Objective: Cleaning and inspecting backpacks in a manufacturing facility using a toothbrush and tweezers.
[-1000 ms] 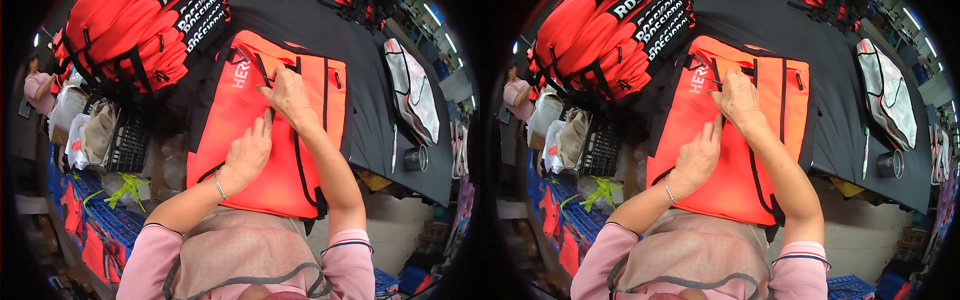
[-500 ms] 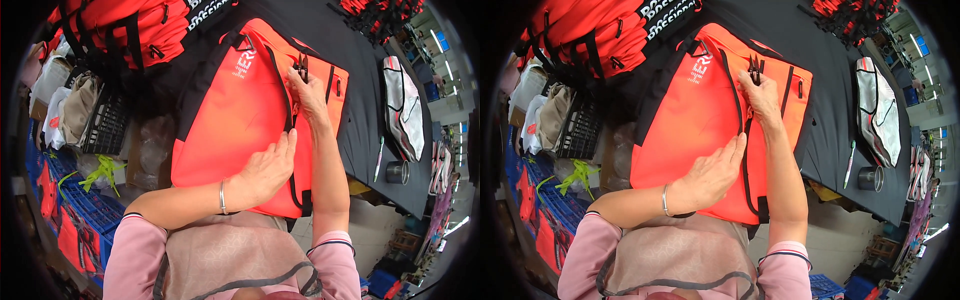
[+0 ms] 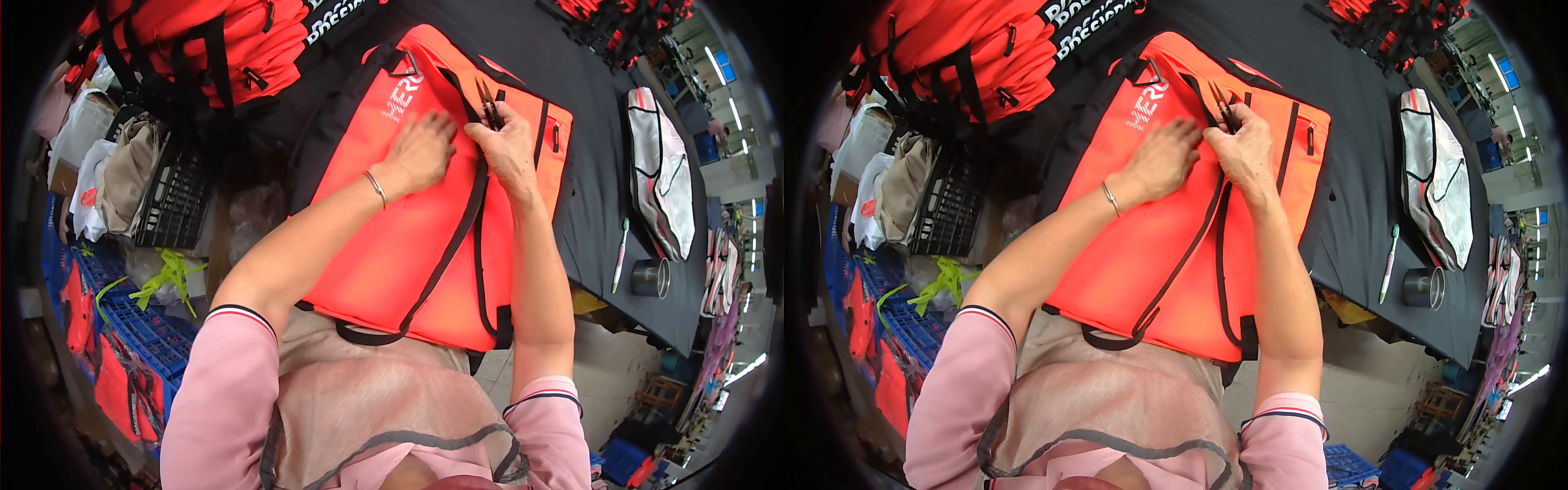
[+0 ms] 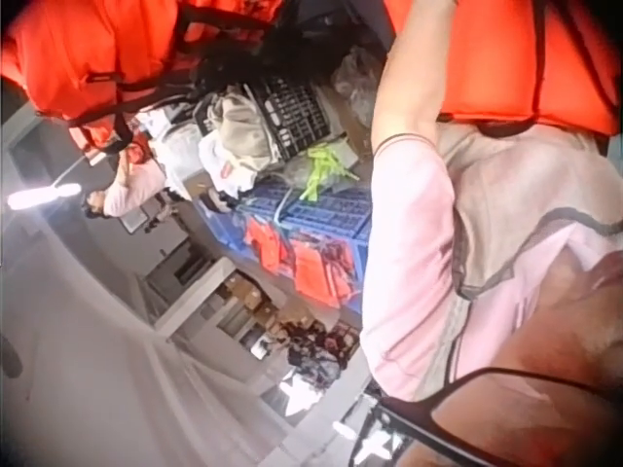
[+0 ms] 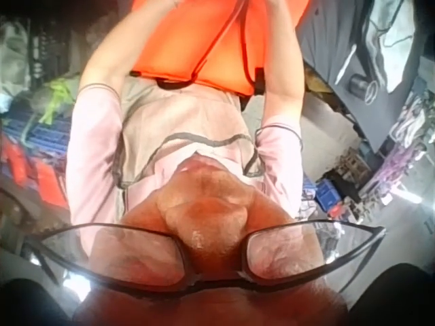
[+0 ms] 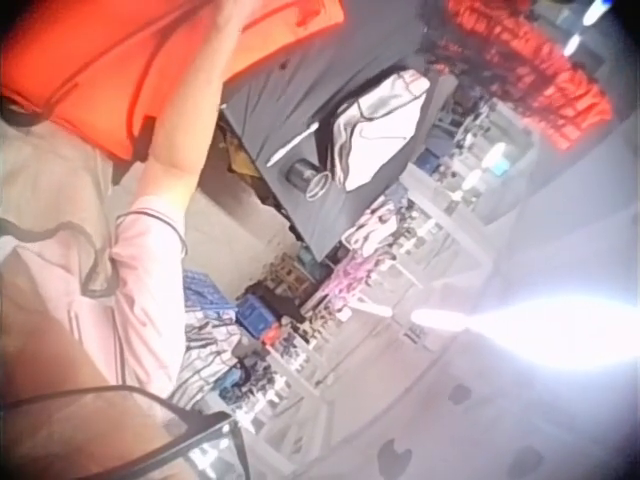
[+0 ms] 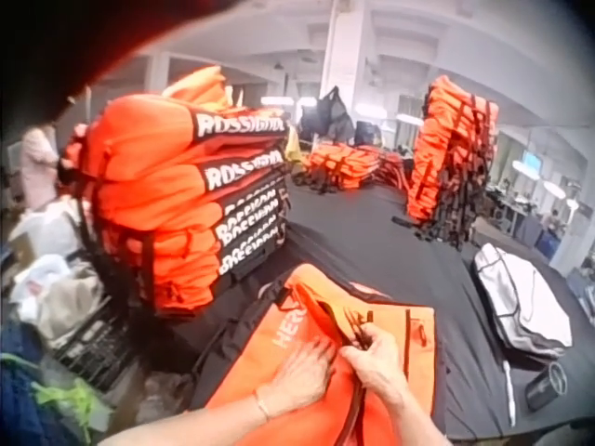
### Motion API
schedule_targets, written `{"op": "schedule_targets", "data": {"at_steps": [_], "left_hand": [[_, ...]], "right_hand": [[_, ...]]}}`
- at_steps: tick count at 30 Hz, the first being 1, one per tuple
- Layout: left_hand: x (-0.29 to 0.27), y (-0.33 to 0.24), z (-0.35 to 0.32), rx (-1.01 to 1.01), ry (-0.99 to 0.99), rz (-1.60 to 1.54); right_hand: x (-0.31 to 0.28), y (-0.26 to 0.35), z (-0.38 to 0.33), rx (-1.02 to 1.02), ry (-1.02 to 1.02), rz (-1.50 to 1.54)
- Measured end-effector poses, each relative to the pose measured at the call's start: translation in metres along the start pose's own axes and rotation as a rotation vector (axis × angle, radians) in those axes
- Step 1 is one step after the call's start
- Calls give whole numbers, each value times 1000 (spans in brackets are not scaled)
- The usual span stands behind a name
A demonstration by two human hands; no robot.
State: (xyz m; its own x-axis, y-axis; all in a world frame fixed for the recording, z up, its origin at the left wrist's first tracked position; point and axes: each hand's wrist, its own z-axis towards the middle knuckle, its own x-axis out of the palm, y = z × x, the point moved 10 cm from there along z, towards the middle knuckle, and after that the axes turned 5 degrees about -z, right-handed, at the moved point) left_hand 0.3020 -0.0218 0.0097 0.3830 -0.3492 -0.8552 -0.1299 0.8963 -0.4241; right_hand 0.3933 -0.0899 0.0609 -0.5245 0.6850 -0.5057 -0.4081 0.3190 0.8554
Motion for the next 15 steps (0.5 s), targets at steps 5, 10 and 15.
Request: {"op": "schedule_targets", "data": {"at_steps": [5, 10, 15], "left_hand": [[-15, -37, -84, 331, 166, -168], [-50, -50, -232, 440, 588, -233], [-99, -30, -333, 213, 735, -275]], "right_hand": [[-13, -11, 0, -7, 6, 91], [-11, -8, 5, -32, 8, 82], [-8, -7, 6, -23, 43, 23]]}}
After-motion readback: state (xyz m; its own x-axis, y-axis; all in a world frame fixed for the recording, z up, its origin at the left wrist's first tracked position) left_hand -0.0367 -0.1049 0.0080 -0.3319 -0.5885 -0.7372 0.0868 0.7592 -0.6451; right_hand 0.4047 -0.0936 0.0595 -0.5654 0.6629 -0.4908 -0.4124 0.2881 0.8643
